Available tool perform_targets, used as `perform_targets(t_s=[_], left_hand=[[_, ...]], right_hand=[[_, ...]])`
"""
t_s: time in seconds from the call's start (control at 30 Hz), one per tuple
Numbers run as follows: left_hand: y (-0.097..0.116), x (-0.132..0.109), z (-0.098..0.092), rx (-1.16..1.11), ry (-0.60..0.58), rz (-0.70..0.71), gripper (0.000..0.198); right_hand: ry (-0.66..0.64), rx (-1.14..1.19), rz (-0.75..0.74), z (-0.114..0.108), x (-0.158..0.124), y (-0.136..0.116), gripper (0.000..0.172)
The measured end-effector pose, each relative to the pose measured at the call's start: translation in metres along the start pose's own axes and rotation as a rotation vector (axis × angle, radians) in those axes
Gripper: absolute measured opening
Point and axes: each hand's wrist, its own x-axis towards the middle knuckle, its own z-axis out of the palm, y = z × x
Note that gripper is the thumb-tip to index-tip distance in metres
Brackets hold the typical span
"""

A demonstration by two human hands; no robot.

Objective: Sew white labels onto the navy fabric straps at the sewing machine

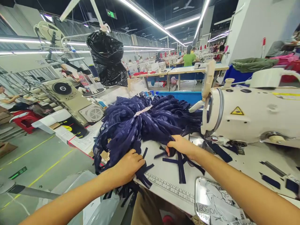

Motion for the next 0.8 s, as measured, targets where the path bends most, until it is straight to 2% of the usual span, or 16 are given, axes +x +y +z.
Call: perform_targets(t_s=[0.07,0.13,0.17,0.23,0.27,0.3,0.37,0.43,0.53,0.63,0.7,0.73,0.8], left_hand=[[0.0,0.0,-0.026,-0.127,-0.026,0.152,0.028],[-0.001,0.006,-0.049,-0.255,0.055,0.333,0.033],[-0.002,0.012,-0.056,-0.265,0.167,0.328,0.03],[-0.001,0.03,-0.06,-0.173,0.41,0.189,0.031],[-0.001,0.041,-0.058,-0.095,0.471,0.131,0.032],[0.0,0.051,-0.054,-0.021,0.474,0.101,0.032],[0.001,0.068,-0.042,0.087,0.374,0.091,0.023],[0.003,0.078,-0.03,0.127,0.288,0.075,0.015],[0.007,0.085,-0.017,0.074,0.304,0.055,0.018],[0.01,0.095,-0.01,-0.163,0.381,0.104,0.02],[0.009,0.105,-0.007,-0.359,0.476,0.154,0.019],[0.008,0.109,-0.006,-0.429,0.53,0.176,0.019],[0.007,0.112,-0.005,-0.486,0.618,0.201,0.02]], right_hand=[[-0.112,0.061,0.084,0.002,-0.02,0.001,0.01],[-0.167,0.027,0.112,0.005,-0.04,0.001,0.015],[-0.166,-0.036,0.091,0.007,-0.05,0.001,0.016],[-0.152,-0.226,0.006,0.011,-0.066,0.0,0.017],[-0.177,-0.318,-0.049,0.012,-0.072,0.0,0.019],[-0.22,-0.385,-0.095,0.013,-0.077,0.001,0.021],[-0.272,-0.42,-0.152,0.011,-0.078,0.006,0.03],[-0.172,-0.373,-0.182,0.003,-0.067,0.015,0.043],[0.109,-0.328,-0.278,-0.013,-0.029,0.03,0.055],[0.361,-0.255,-0.311,-0.028,0.019,0.033,0.058],[0.504,-0.258,-0.291,-0.035,0.041,0.03,0.058],[0.543,-0.261,-0.287,-0.039,0.047,0.028,0.057],[0.536,-0.26,-0.292,-0.043,0.046,0.028,0.054]])
